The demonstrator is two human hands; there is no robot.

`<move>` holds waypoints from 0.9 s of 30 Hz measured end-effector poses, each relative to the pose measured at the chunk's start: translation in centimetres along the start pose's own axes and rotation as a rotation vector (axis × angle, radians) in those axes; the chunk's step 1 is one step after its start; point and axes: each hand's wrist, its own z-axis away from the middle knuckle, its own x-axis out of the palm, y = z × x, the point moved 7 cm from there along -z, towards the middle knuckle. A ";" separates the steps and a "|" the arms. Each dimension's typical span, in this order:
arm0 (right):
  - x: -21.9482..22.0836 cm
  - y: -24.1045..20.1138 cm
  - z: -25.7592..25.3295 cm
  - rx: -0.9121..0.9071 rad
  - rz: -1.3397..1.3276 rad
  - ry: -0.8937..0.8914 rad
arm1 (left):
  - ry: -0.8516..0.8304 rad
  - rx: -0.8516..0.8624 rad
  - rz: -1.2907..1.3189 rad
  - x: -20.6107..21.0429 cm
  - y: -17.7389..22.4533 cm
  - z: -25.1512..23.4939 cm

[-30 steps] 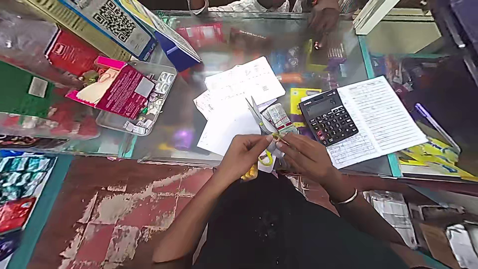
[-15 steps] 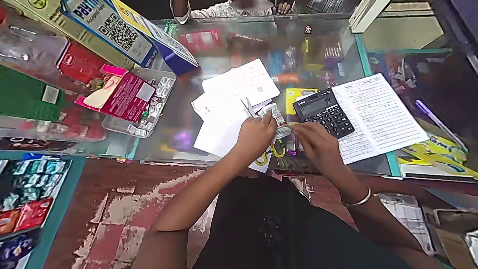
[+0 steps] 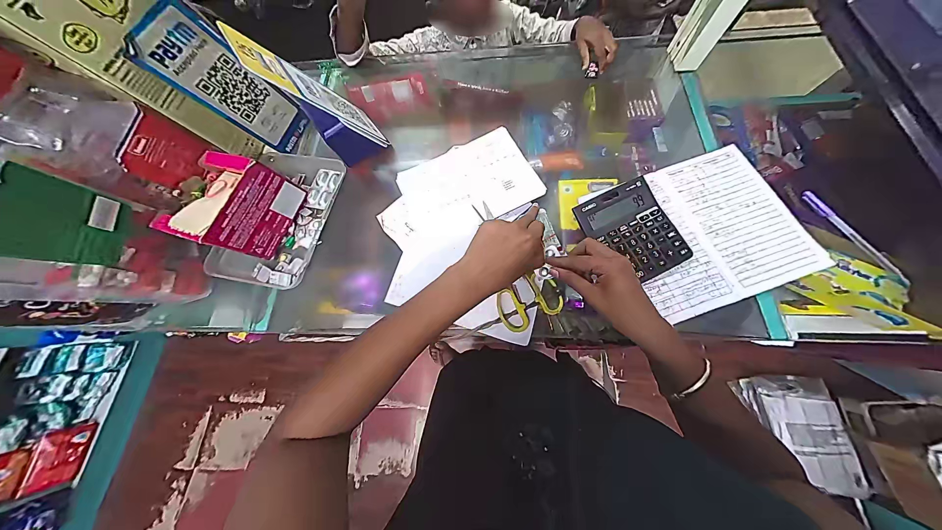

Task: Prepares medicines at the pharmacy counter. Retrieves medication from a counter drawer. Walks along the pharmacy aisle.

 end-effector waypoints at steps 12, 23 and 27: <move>0.2 -0.8 -1.2 -0.061 0.105 0.074 | -0.288 -0.093 0.568 -0.3 -2.7 -0.6; 0.5 1.3 -0.4 -0.013 0.190 0.208 | -0.064 -0.118 0.389 1.4 1.3 2.6; -1.0 0.5 -0.4 -0.130 0.196 0.294 | 0.070 -0.152 0.262 1.6 0.0 2.4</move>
